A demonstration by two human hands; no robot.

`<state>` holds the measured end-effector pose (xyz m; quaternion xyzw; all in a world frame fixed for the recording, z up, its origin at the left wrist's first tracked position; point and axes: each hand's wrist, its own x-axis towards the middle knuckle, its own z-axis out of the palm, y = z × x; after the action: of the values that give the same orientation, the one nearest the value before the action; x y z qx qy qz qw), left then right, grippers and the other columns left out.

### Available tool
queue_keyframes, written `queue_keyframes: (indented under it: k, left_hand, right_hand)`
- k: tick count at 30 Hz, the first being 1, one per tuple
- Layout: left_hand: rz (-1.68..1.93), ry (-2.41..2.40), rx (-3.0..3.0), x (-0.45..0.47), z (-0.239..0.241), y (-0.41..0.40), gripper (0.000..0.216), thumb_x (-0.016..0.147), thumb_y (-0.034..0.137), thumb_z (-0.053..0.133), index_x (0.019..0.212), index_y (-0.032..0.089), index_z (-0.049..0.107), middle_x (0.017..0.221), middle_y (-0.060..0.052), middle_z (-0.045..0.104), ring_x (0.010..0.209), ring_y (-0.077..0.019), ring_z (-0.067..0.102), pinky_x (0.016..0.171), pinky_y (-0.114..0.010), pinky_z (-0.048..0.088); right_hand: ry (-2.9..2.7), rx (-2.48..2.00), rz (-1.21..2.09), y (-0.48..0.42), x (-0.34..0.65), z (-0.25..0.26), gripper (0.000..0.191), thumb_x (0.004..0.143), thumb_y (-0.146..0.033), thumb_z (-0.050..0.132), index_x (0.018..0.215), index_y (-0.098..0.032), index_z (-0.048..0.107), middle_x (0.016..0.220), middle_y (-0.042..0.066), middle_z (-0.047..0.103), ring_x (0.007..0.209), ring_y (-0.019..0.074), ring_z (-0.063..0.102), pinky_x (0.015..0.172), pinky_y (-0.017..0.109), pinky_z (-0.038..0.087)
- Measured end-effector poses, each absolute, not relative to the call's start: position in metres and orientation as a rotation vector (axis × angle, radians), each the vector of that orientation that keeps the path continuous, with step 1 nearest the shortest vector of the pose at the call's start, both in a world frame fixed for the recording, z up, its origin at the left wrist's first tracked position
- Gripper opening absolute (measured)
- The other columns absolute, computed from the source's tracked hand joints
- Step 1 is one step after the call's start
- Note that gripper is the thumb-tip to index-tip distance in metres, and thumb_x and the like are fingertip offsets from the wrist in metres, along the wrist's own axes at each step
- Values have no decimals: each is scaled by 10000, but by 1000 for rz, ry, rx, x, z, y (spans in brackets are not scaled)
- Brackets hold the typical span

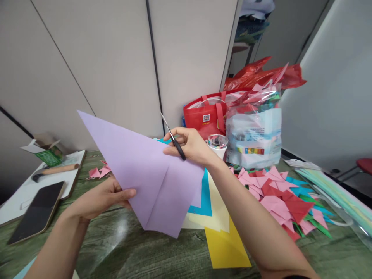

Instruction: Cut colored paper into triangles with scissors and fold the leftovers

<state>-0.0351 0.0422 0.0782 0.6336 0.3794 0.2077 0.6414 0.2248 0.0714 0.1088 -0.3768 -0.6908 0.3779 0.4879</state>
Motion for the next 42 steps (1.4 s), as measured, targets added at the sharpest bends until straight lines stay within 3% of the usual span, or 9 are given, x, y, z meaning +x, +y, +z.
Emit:
queue_keyframes:
  k: [4, 7, 10, 15, 20, 23, 27, 31, 42]
  left_hand:
    - [382, 829, 1427, -26, 72, 41, 252, 758, 320, 660, 978, 210, 719, 934, -111, 742, 828, -241, 702, 691, -338, 573]
    - [420, 842, 1373, -19, 71, 41, 219, 777, 340, 638, 884, 179, 741, 861, -124, 749, 789, -233, 709, 680, -330, 580]
    - [582, 847, 1257, -15, 72, 42, 181, 754, 316, 672, 804, 159, 745, 809, -129, 750, 744, -223, 714, 690, -331, 583]
    - [969, 887, 1104, -15, 73, 46, 171, 700, 267, 733, 734, 100, 735, 754, -124, 750, 727, -238, 715, 683, -349, 601]
    - [1247, 871, 993, -10, 73, 48, 190, 666, 239, 767, 781, 94, 727, 785, -100, 755, 711, -245, 716, 726, -392, 603]
    - [1302, 817, 960, -2, 73, 46, 216, 644, 246, 785, 815, 127, 725, 858, -74, 756, 729, -241, 716, 750, -417, 598]
    - [1330, 820, 971, 6, 70, 44, 188, 649, 276, 781, 707, 108, 721, 796, -76, 754, 762, -256, 712, 803, -442, 578]
    - [1338, 848, 1003, 10, 64, 42, 219, 639, 322, 783, 680, 117, 719, 642, -62, 731, 736, -268, 711, 804, -455, 570]
    - [1356, 797, 959, 15, 68, 36, 203, 602, 299, 803, 640, 121, 713, 680, -64, 743, 749, -262, 707, 804, -449, 568]
  right_hand:
    - [-1688, -895, 872, 74, 227, 116, 288, 624, -259, 761, 852, -162, 614, 588, -61, 560, 462, 59, 456, 409, 174, 309]
    - [-1665, -912, 797, 77, 227, 119, 278, 643, -264, 747, 860, -159, 608, 622, -34, 607, 490, 88, 516, 437, 200, 375]
    - [-1539, -921, 456, 77, 224, 117, 249, 676, -226, 717, 889, -177, 597, 716, -5, 659, 659, 159, 623, 622, 288, 489]
    - [-1271, -967, 9, 55, 211, 100, 264, 738, -215, 680, 974, -227, 562, 882, 12, 655, 838, 195, 644, 831, 358, 472]
    - [-1159, -1107, 408, 35, 195, 59, 367, 625, -268, 775, 889, -221, 524, 957, 25, 611, 937, 217, 590, 852, 392, 466]
    - [-852, -1050, 841, 27, 177, 36, 418, 574, -277, 801, 800, -223, 453, 774, -39, 545, 746, 156, 588, 726, 345, 520]
    - [-491, -772, 1241, 12, 149, 26, 466, 572, -251, 816, 845, -231, 439, 804, -40, 580, 766, 152, 618, 699, 344, 557]
    - [-405, -671, 1325, 8, 130, 35, 371, 586, -217, 811, 811, -205, 517, 792, -43, 594, 754, 129, 609, 717, 309, 560]
    - [-234, -643, 1353, 13, 122, 42, 361, 535, -178, 837, 770, -187, 563, 697, -61, 605, 597, 73, 595, 552, 175, 539]
